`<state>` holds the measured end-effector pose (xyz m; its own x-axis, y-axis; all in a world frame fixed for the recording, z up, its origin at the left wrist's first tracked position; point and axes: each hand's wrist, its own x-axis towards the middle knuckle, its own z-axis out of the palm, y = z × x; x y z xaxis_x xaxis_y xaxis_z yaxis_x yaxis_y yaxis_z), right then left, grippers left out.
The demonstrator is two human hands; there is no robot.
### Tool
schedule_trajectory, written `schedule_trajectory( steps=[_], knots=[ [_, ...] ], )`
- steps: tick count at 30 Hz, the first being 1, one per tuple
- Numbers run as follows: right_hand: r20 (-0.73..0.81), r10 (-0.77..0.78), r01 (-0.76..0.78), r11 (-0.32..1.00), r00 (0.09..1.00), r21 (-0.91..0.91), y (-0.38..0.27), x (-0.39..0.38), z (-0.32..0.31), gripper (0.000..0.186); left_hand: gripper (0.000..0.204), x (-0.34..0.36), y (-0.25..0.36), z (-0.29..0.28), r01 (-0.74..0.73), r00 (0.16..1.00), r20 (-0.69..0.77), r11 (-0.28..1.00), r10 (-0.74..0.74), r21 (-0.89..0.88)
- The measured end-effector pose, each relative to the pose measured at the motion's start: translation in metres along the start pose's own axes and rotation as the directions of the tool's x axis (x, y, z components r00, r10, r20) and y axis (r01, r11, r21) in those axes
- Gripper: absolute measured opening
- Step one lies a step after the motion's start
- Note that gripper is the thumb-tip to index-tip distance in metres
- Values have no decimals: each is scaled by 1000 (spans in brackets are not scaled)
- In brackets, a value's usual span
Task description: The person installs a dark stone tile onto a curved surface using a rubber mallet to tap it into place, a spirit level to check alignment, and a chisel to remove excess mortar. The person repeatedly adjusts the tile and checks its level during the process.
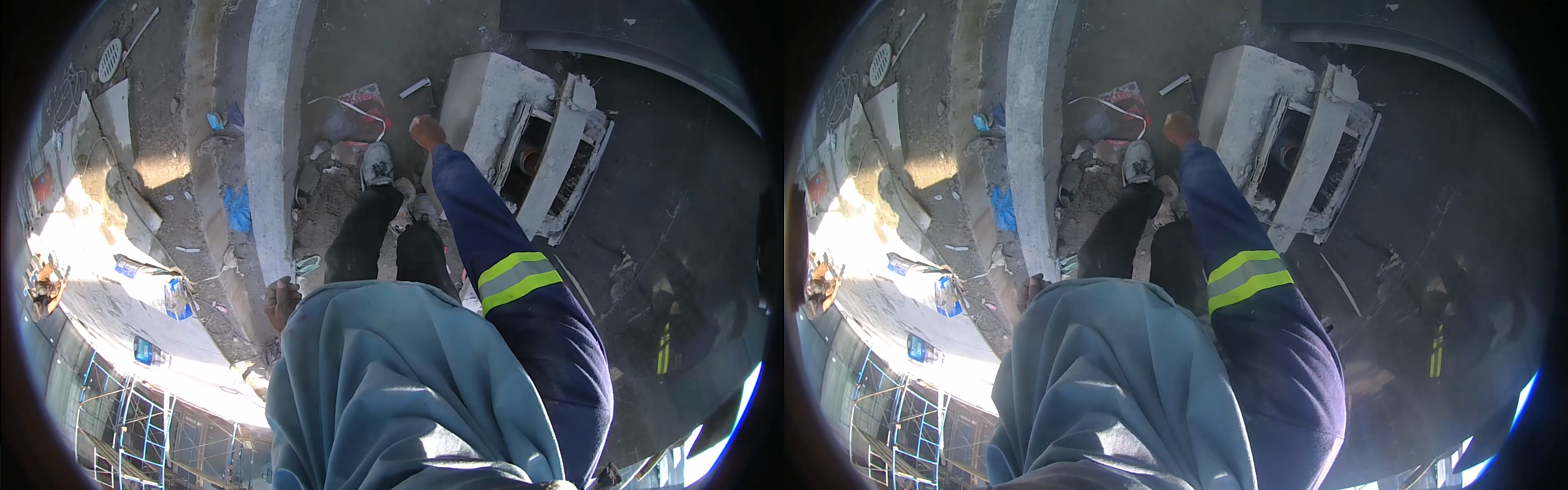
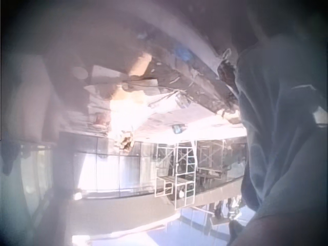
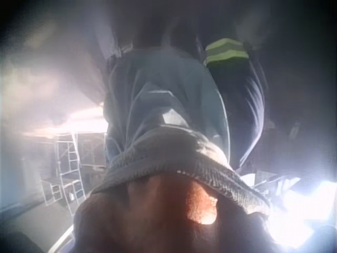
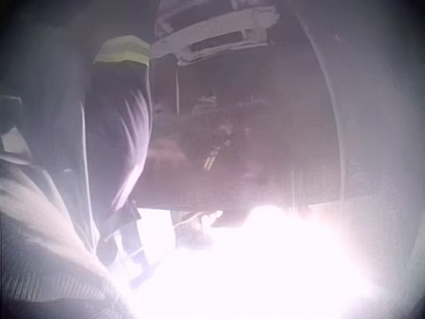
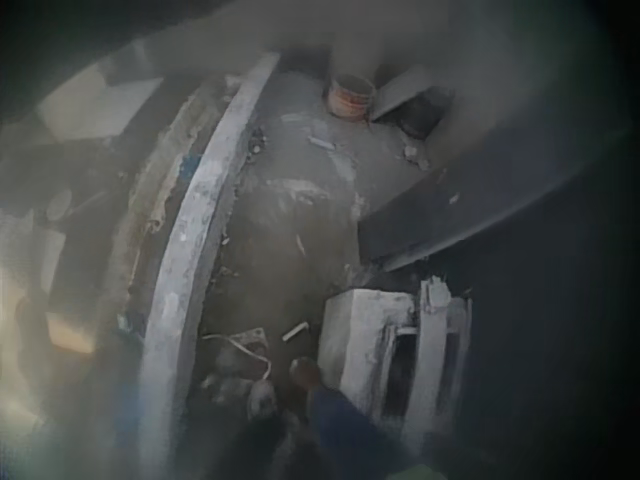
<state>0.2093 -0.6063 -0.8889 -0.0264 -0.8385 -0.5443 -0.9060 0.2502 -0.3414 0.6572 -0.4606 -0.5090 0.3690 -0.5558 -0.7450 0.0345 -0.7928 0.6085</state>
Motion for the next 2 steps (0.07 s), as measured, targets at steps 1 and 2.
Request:
schedule_trajectory(
  steps=[1, 2],
  knots=[
    [-50, 44, -43, 999, 998, 16, 17, 22, 17, 27, 33, 14, -11, -1, 9, 1000, -12, 1000, -9, -2],
    [-66, 98, -91, 991, 993, 101, 4, 42, 42, 25, 33, 23, -17, -1, 9, 999, -44, 1000, -9, 5]
  ],
)
